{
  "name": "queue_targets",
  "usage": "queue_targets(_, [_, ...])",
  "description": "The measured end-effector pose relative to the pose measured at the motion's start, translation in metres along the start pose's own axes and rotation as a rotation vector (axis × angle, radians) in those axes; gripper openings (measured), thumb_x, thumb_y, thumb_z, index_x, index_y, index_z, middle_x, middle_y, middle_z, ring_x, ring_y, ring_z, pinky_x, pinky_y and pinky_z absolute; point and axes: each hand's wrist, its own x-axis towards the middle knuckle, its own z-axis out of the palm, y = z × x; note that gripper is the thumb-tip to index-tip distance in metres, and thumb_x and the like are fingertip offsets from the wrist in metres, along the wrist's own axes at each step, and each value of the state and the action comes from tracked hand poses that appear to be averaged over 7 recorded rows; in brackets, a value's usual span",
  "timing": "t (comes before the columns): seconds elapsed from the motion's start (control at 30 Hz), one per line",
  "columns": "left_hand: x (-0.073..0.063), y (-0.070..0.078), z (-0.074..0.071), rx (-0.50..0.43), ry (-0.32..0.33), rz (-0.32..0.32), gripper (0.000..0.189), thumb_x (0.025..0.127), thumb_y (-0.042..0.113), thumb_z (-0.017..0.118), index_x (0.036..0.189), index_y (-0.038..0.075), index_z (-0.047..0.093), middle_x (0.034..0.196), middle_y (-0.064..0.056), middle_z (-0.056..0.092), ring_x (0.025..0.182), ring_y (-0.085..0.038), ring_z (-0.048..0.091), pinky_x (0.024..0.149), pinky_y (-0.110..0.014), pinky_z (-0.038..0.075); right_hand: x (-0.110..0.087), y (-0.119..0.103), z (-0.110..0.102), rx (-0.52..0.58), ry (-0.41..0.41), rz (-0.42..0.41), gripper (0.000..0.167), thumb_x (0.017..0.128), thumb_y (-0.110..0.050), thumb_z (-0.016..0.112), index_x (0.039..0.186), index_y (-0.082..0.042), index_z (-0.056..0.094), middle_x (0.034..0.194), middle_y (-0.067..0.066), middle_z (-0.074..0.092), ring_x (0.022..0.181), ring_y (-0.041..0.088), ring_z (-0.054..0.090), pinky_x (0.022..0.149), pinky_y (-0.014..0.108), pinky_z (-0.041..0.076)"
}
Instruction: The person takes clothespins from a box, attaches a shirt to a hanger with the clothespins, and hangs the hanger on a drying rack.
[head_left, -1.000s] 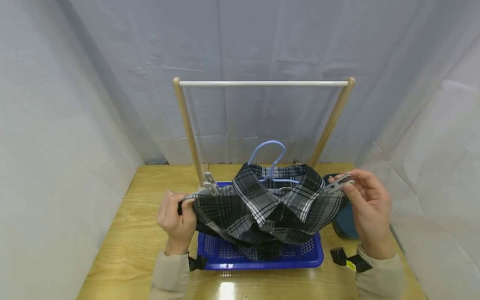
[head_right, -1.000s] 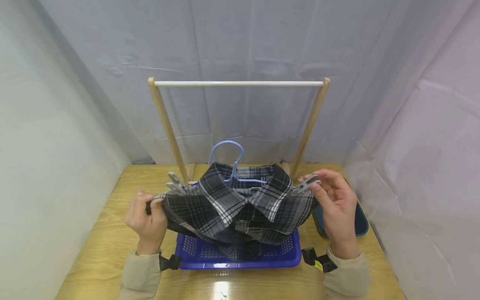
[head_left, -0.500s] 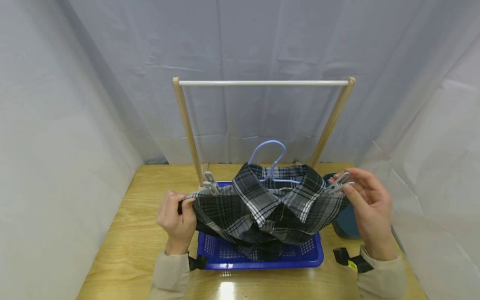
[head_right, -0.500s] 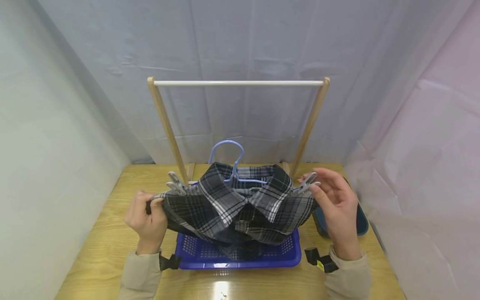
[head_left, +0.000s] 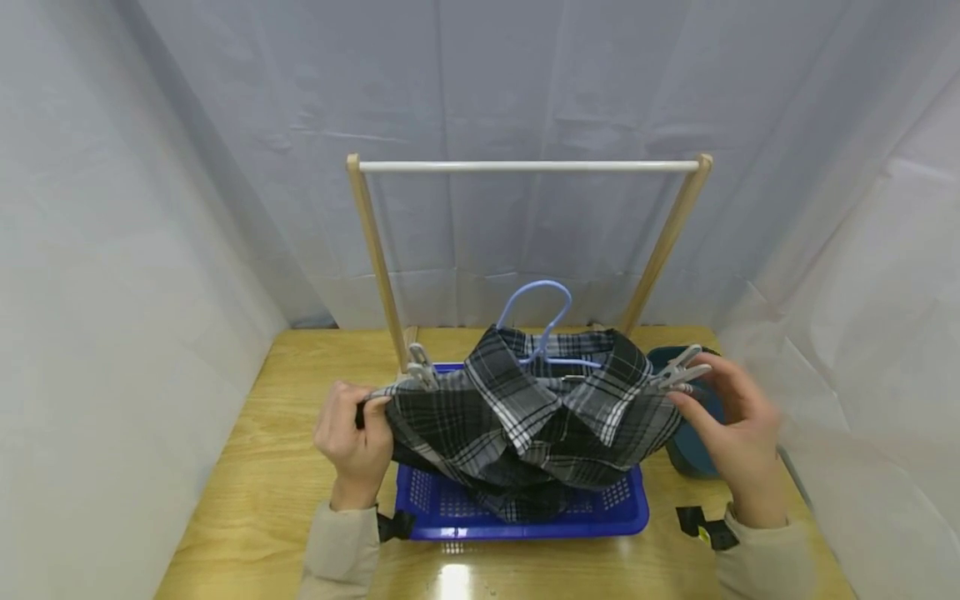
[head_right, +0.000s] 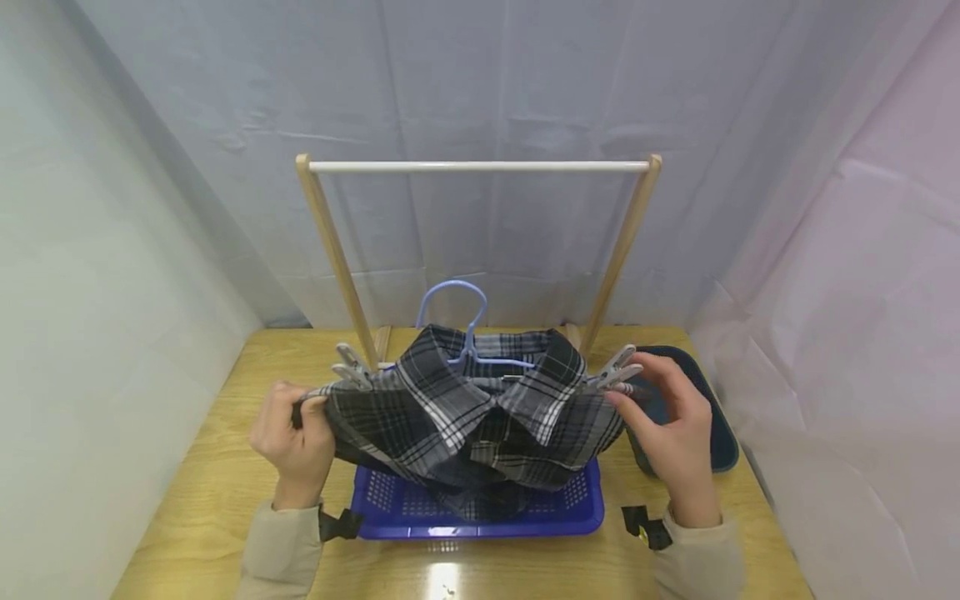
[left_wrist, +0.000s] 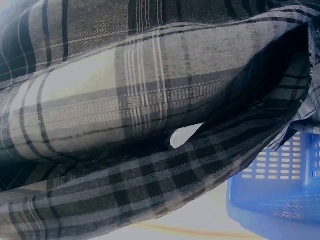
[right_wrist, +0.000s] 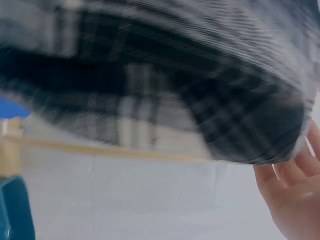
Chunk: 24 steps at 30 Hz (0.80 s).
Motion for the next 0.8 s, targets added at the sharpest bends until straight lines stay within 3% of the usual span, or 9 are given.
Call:
queue_targets(0.17, [0.003, 0.000, -0.001, -0.006, -0.001, 0.002, 0.052, 0.099, 0.033, 0.060, 0.065, -0.005, 0.052, 0.053, -0.014, 0.044, 0.042, -0.022, 0.034, 0.046, -0.029, 0.029, -0.002, 0.000, 0.007, -0.209, -0.042, -0.114, 0.016, 0.084, 0.006, 0.076, 0.093, 0.013, 0.065, 0.092, 0.006, 0.067, 0.087, 0.006, 0.061, 0.079, 0.018, 0.047])
queue_targets(0.3, [0.005, 0.001, -0.003, -0.015, -0.003, 0.006, 0.052, 0.099, 0.033, 0.060, 0.064, -0.004, 0.051, 0.053, -0.014, 0.044, 0.042, -0.023, 0.034, 0.046, -0.029, 0.030, -0.009, 0.015, 0.006, -0.286, -0.012, -0.180, 0.024, 0.092, -0.014, 0.073, 0.086, 0.009, 0.067, 0.082, 0.009, 0.067, 0.079, 0.002, 0.059, 0.074, 0.015, 0.045])
queue_targets(0.43, [0.006, 0.002, -0.006, -0.019, -0.007, 0.009, 0.052, 0.099, 0.032, 0.061, 0.064, -0.005, 0.051, 0.054, -0.014, 0.044, 0.043, -0.023, 0.035, 0.046, -0.029, 0.031, -0.013, 0.026, 0.009, -0.347, 0.072, -0.279, 0.038, 0.095, -0.027, 0.069, 0.081, 0.008, 0.068, 0.076, 0.016, 0.066, 0.078, -0.001, 0.058, 0.074, 0.014, 0.044])
queue_targets(0.57, [0.005, 0.000, -0.008, -0.025, -0.028, 0.019, 0.051, 0.098, 0.031, 0.062, 0.064, -0.005, 0.053, 0.054, -0.013, 0.044, 0.044, -0.023, 0.036, 0.046, -0.030, 0.031, -0.013, 0.030, 0.017, -0.362, 0.199, -0.371, 0.045, 0.096, -0.029, 0.067, 0.076, 0.011, 0.064, 0.071, 0.022, 0.063, 0.077, 0.000, 0.058, 0.076, 0.012, 0.043])
queue_targets(0.8, [0.005, -0.008, -0.013, -0.066, -0.114, 0.034, 0.048, 0.097, 0.029, 0.065, 0.063, -0.005, 0.056, 0.055, -0.012, 0.047, 0.045, -0.022, 0.040, 0.046, -0.030, 0.034, -0.011, 0.033, 0.027, -0.379, 0.345, -0.438, 0.047, 0.096, -0.030, 0.067, 0.073, 0.011, 0.061, 0.063, 0.021, 0.057, 0.060, 0.010, 0.049, 0.070, 0.012, 0.037])
